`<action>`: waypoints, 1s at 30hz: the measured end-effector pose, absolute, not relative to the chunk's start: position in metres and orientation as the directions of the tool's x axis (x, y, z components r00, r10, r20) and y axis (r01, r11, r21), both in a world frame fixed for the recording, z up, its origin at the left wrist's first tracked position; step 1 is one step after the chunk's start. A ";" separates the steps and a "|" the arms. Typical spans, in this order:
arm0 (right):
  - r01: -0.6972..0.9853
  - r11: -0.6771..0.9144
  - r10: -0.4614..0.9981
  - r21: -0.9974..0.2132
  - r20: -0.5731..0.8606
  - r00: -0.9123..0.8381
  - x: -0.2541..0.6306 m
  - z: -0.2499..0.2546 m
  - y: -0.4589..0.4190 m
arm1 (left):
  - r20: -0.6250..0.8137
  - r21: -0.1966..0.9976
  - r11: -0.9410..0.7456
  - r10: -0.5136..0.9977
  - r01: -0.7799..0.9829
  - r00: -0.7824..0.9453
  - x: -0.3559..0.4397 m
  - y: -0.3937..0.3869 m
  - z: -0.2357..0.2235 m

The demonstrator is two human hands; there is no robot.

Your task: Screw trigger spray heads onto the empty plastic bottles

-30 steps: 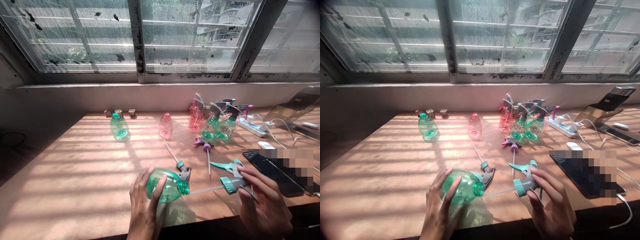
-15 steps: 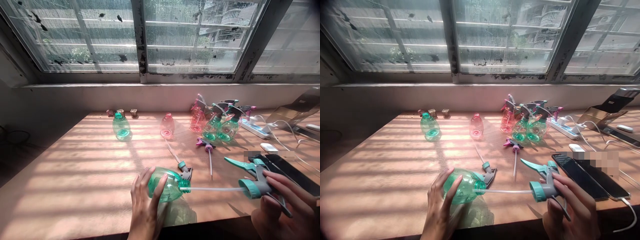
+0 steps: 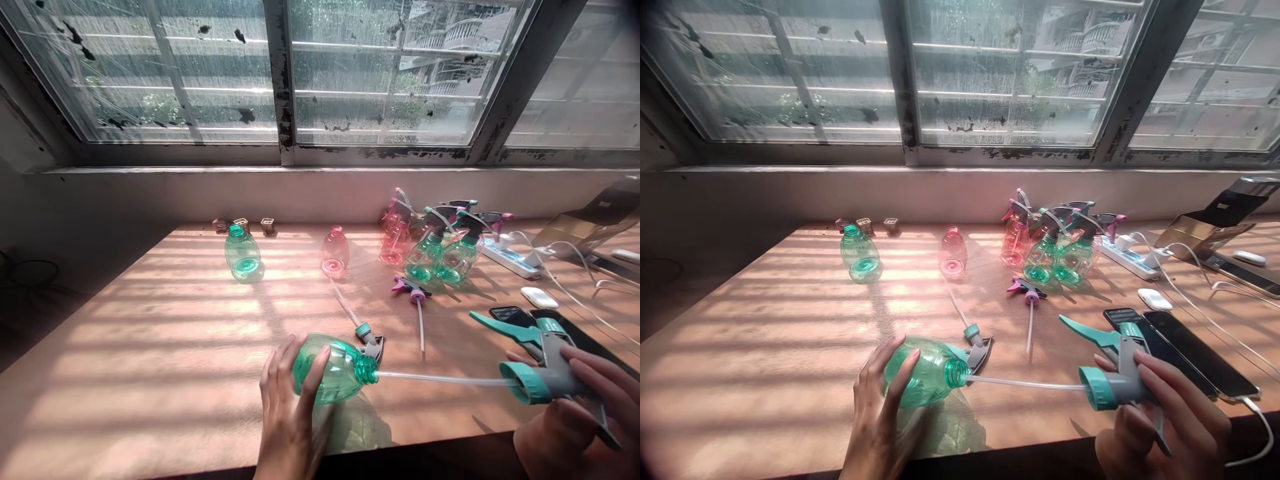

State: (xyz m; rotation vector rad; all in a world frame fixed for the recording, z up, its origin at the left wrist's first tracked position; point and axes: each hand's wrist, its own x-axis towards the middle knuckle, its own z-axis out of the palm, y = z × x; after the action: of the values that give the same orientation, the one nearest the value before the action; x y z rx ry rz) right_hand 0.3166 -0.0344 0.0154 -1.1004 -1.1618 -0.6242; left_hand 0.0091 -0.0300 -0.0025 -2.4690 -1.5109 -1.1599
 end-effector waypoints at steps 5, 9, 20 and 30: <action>0.716 0.532 0.322 -0.452 0.890 0.323 0.278 0.013 -0.045 | 0.638 0.321 -0.542 0.730 0.777 0.245 0.008 -0.028 -0.004; 0.385 0.540 0.642 -0.748 0.662 0.386 0.264 0.007 -0.050 | 0.546 0.430 -0.516 0.802 0.741 0.242 0.010 -0.029 -0.001; 0.309 0.501 0.634 -0.808 0.586 0.505 0.276 0.015 -0.056 | 0.533 0.476 -0.650 0.749 0.592 0.393 0.004 -0.024 -0.004; -0.151 0.240 0.894 -0.959 0.158 0.420 0.262 0.024 -0.063 | 0.422 0.723 -0.513 0.859 0.463 0.291 0.008 -0.032 0.006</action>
State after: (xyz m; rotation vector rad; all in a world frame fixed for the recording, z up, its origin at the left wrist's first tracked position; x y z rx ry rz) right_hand 0.2625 -0.0633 0.0236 -1.0876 -0.8556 0.8488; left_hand 0.0079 -0.0318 0.0061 -2.8652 -1.6112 -1.5343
